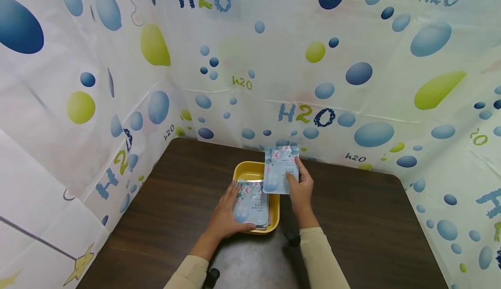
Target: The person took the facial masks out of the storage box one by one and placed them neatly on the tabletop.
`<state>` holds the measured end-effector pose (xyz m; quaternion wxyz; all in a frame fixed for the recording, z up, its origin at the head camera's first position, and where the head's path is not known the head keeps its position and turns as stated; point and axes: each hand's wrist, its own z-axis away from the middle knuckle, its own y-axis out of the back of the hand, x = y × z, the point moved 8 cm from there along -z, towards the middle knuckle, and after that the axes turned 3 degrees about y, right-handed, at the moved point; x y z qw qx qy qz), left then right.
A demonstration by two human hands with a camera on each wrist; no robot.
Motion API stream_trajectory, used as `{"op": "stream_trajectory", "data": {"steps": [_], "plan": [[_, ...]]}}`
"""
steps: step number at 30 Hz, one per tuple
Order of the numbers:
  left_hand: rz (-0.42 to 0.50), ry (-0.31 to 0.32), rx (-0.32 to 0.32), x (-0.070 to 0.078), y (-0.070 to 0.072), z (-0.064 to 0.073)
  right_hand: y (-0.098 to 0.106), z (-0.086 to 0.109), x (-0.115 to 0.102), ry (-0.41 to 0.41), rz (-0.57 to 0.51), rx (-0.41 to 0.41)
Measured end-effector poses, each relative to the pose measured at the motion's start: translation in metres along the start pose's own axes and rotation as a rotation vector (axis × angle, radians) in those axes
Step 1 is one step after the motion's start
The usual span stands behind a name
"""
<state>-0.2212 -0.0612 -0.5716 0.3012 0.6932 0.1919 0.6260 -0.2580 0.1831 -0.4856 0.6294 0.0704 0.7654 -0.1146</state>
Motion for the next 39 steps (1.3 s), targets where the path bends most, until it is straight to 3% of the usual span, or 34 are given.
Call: {"op": "stream_trajectory", "data": {"steps": [15,27,39], "plan": [[-0.005,0.01,0.013,-0.001,0.0,0.0,0.027,-0.014,-0.004,-0.049,-0.113,0.087],[0.001,0.019,0.012,-0.002,0.0,0.0,0.048,-0.027,-0.002,-0.057,-0.1,0.125],[-0.004,0.01,0.008,-0.003,0.0,0.001,0.066,-0.03,0.02,-0.12,-0.062,0.178]]}}
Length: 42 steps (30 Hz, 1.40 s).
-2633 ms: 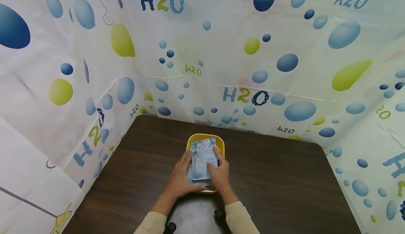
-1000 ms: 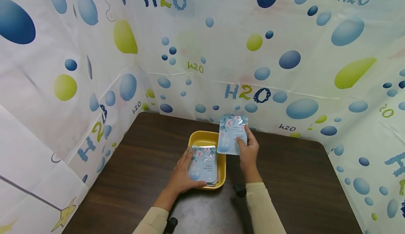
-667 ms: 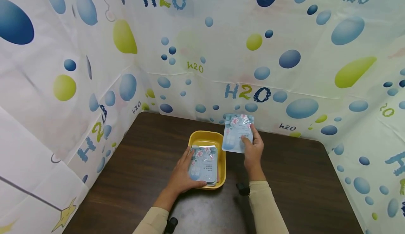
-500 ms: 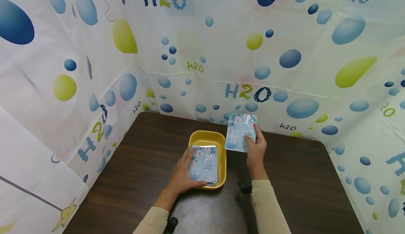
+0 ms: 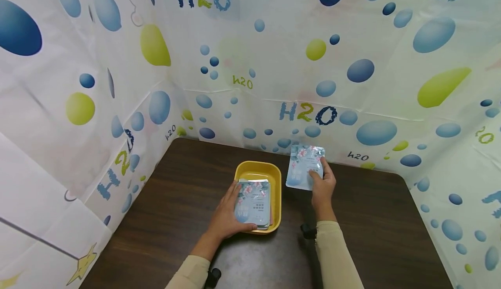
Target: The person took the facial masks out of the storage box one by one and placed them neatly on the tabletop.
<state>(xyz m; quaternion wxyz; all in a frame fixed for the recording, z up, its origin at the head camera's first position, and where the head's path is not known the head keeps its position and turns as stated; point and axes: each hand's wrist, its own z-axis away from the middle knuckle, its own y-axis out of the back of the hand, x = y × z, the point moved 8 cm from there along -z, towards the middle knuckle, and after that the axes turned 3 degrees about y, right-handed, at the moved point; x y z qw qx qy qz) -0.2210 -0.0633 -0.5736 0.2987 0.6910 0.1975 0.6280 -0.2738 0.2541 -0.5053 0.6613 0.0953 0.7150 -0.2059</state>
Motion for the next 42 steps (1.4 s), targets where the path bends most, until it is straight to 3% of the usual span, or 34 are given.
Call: {"op": "stream_trajectory", "data": {"steps": [9,15,21,29,35,39,42], "plan": [[0.004,0.002,-0.006,-0.001,-0.001,0.001,0.01,-0.003,0.022,-0.054,0.065,0.001],[0.005,0.008,-0.011,-0.001,-0.002,-0.001,0.015,-0.006,0.043,-0.059,0.202,-0.016],[0.01,0.005,-0.01,-0.001,-0.002,-0.001,0.022,-0.006,0.07,-0.119,0.325,-0.051],[0.024,0.005,-0.004,-0.002,-0.001,-0.001,0.026,-0.007,0.084,-0.092,0.645,-0.132],[0.026,0.012,-0.01,-0.003,-0.002,-0.002,0.025,-0.005,0.091,-0.085,0.914,-0.265],[0.016,0.022,-0.012,-0.004,-0.003,-0.003,0.025,-0.004,0.098,-0.096,0.982,-0.356],[0.017,0.021,-0.009,-0.005,-0.004,0.0,0.026,-0.002,0.103,-0.086,0.997,-0.373]]}}
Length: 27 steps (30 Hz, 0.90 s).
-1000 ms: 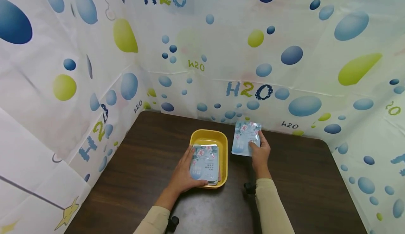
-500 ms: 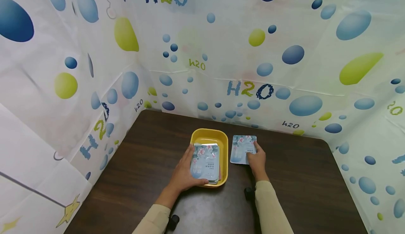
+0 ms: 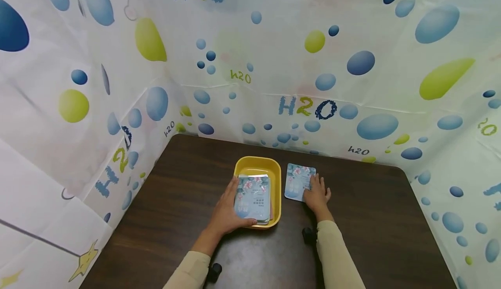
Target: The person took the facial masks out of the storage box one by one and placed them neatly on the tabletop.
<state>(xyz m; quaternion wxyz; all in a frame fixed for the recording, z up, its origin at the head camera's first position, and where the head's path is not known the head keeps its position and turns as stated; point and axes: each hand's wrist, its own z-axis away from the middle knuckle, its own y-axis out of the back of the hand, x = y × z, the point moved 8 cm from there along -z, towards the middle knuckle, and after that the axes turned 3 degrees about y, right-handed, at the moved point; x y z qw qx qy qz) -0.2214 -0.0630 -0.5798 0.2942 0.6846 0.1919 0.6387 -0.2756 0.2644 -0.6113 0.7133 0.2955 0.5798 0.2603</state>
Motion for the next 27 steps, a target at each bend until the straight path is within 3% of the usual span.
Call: {"op": "stream_trajectory", "data": {"steps": [4,9,17,23,27], "plan": [[-0.003,-0.008,0.024,0.0002,0.0059,0.0,-0.0041,-0.0035,-0.0029,0.022,0.006,0.016],[-0.006,-0.011,0.012,0.0003,0.0028,0.0032,-0.0043,0.0011,0.0008,0.014,0.025,0.03],[0.045,-0.068,0.045,0.0064,0.0033,0.0012,-0.0003,-0.001,0.0001,0.012,0.025,0.047],[0.042,-0.055,0.044,0.0053,0.0056,0.0017,-0.0019,-0.0044,-0.0026,0.019,0.015,0.069],[0.035,-0.043,0.018,0.0053,-0.0004,-0.0001,0.0026,-0.0023,0.0045,0.001,-0.004,0.08]]}}
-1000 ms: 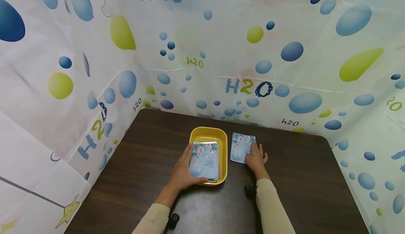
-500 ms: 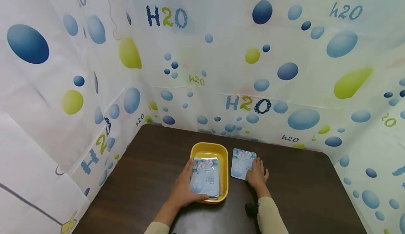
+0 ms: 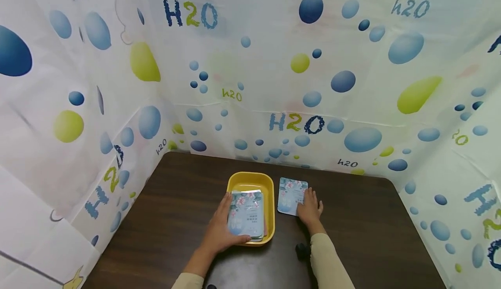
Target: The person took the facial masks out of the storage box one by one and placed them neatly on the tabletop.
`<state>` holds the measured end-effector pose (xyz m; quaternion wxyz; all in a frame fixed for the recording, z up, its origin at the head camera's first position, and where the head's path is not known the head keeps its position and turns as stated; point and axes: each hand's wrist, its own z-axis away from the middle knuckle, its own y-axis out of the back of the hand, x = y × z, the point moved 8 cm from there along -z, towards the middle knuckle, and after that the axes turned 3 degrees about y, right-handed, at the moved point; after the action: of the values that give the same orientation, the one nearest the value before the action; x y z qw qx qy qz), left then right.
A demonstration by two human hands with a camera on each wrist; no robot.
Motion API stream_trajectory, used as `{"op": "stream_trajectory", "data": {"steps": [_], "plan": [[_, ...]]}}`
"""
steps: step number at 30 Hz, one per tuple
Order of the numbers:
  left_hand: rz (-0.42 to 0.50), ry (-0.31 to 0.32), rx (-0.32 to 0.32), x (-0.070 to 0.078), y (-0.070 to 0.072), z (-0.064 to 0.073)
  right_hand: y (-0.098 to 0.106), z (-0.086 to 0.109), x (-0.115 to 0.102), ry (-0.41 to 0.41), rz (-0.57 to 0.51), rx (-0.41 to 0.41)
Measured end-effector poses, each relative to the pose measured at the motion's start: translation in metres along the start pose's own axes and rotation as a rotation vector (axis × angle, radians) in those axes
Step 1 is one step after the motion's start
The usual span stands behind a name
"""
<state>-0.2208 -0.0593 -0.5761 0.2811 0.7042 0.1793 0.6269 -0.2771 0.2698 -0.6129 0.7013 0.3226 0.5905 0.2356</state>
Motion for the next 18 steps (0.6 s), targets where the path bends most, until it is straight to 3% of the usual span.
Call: {"op": "stream_trajectory", "data": {"steps": [5,18], "plan": [[-0.015,0.024,-0.009,-0.0028,-0.0008,-0.001,0.0009,0.0015,0.0001,-0.012,-0.083,0.0],[-0.008,0.009,0.014,-0.0012,0.0017,0.0004,0.0073,0.0021,-0.002,-0.086,-0.218,0.037]]}}
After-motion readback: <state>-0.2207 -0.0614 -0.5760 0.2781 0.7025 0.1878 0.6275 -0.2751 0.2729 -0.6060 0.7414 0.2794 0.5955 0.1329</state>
